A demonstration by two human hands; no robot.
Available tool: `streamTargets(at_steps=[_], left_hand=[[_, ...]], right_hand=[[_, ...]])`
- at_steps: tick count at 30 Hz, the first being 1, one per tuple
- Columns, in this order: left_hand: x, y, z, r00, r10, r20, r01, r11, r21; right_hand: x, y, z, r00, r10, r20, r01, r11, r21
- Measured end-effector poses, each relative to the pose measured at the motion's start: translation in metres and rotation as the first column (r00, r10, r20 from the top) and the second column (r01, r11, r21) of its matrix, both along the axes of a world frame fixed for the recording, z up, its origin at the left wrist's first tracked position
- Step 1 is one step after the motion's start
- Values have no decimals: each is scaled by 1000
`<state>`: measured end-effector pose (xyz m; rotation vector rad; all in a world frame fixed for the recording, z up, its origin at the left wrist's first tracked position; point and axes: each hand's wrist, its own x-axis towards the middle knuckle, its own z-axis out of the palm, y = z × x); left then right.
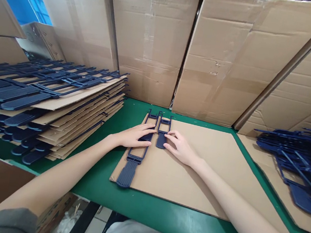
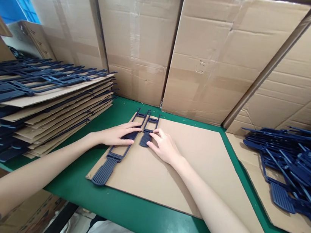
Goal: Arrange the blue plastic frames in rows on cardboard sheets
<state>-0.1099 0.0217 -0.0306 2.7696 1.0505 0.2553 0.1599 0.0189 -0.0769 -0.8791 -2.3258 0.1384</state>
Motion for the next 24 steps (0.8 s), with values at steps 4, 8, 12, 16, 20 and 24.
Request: streamTargets(at_steps=[4, 8, 12, 16, 20, 24], left_hand=[[-1, 1, -1, 1000, -11, 28, 11, 1000, -4], [-1, 0, -2, 998, -18, 53, 18, 1000, -4], [-1, 0, -2, 999, -16, 52, 17, 1000, -10], [-1, 0, -1, 998, -18, 57, 19, 1000, -14], [-2, 1, -2, 999, -19, 48, 20, 1000, -10], [-2, 0, -1, 999, -17, 39, 18, 1000, -14]], right_hand=[[0, 1, -2, 1000, 8, 30, -8, 1000, -24], [0, 1, -2, 1000, -3, 31, 4, 999, -43], [0, 1, -2, 999, -10, 38, 13, 998, -57], [0, 1, -3, 998, -8, 56, 12, 998, -60], [0, 1, -3, 999, -8, 52, 11, 998, -59], [-1, 0, -3, 999, -4, 42, 7, 997, -71]])
